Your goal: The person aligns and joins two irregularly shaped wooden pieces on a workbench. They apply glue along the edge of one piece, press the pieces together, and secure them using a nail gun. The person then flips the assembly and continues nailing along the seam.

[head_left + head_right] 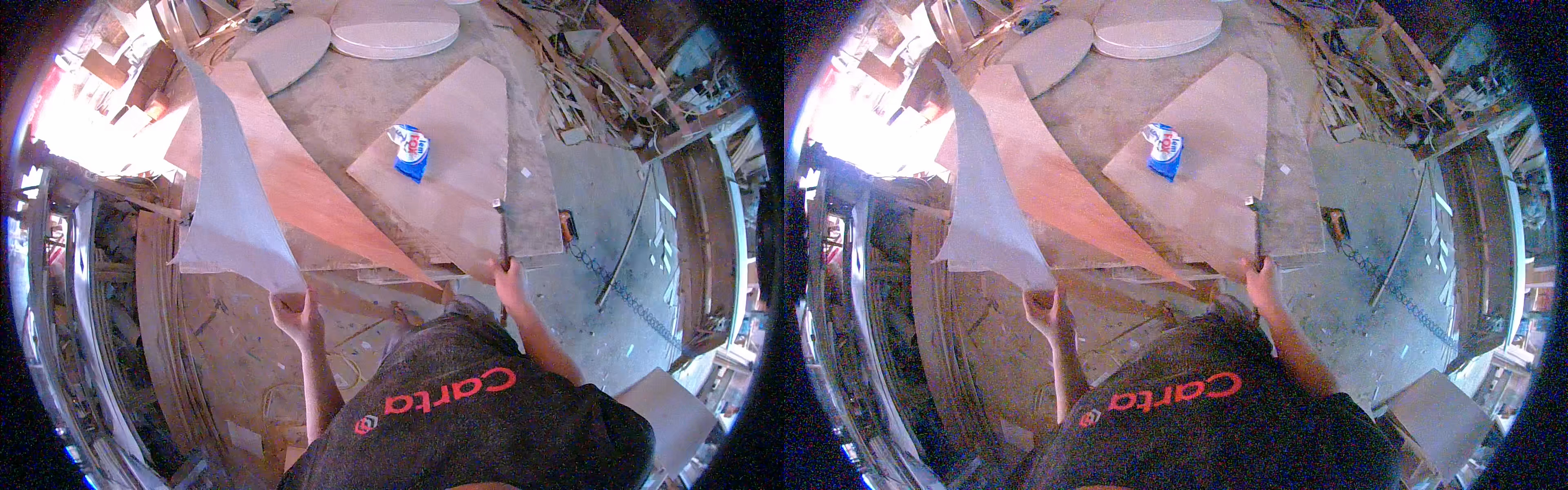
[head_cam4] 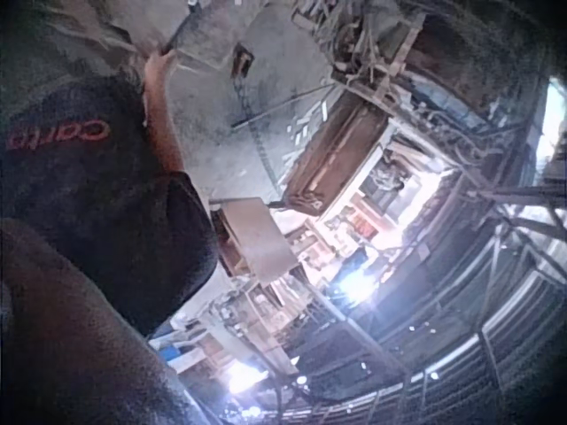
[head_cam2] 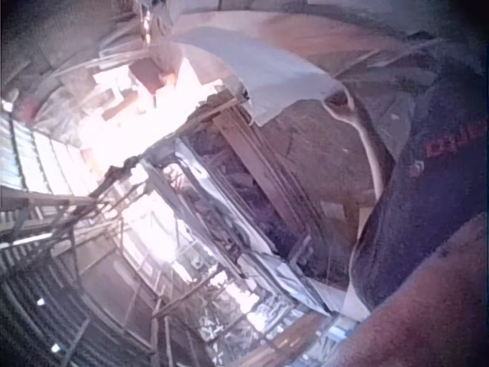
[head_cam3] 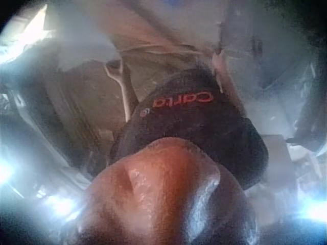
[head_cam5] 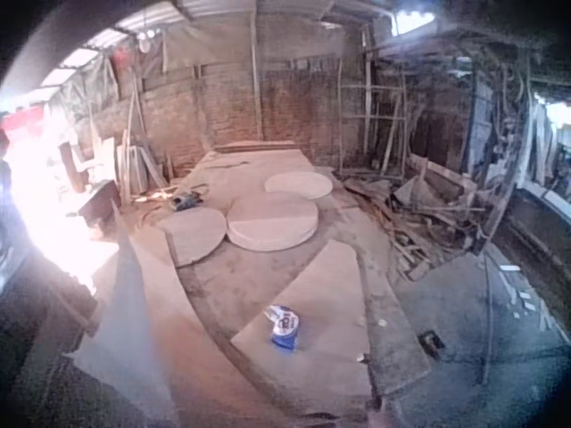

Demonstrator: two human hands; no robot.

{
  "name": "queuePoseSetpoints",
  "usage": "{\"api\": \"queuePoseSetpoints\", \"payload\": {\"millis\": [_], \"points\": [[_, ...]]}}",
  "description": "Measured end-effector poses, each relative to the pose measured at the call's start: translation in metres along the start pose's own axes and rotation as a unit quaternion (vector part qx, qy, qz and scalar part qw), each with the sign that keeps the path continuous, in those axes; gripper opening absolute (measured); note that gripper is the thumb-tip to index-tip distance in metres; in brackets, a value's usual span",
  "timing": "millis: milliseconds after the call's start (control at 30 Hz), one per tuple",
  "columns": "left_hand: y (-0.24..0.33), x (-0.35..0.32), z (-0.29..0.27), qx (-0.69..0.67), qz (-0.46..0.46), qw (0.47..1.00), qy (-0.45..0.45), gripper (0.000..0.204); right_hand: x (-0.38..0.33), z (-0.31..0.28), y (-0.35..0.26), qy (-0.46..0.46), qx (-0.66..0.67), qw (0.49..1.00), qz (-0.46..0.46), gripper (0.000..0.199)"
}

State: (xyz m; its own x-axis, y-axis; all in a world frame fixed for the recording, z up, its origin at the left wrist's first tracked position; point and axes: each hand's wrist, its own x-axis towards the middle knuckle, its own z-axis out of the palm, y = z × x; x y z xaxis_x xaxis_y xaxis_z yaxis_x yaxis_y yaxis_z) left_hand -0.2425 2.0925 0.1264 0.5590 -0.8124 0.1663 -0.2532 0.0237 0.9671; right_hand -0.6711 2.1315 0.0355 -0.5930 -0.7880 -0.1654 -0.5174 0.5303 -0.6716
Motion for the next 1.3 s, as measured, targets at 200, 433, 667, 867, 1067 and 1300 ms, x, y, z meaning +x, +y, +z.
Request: {"api": "queuePoseSetpoints", "payload": {"millis": [200, 433, 667, 867, 1067, 1300], "points": [[0.012, -0.025, -0.024, -0.034, -0.044, 0.998, 0.018, 0.040, 0.037, 0.001, 0.005, 0.012, 0.149, 0.985, 0.081, 0.037], [0.018, -0.047, -0.044, -0.049, -0.073, 0.993, 0.075, 0.035, 0.074, -0.003, -0.038, -0.010, 0.307, 0.942, 0.133, 0.035], [-0.004, -0.053, -0.055, -0.027, -0.084, 0.988, 0.126, 0.038, 0.087, 0.024, -0.060, 0.098, 0.334, 0.926, 0.144, 0.047], [-0.029, -0.045, -0.049, -0.063, -0.062, 0.982, 0.169, 0.041, 0.115, 0.011, -0.048, 0.039, 0.290, 0.947, 0.134, 0.053], [-0.083, -0.054, -0.058, -0.009, -0.077, 0.984, 0.161, 0.040, 0.139, 0.031, -0.032, 0.080, 0.280, 0.950, 0.110, 0.042], [-0.157, -0.123, -0.049, -0.045, -0.063, 0.975, 0.211, 0.040, 0.241, 0.070, -0.017, -0.005, 0.352, 0.935, 0.035, 0.042]]}}
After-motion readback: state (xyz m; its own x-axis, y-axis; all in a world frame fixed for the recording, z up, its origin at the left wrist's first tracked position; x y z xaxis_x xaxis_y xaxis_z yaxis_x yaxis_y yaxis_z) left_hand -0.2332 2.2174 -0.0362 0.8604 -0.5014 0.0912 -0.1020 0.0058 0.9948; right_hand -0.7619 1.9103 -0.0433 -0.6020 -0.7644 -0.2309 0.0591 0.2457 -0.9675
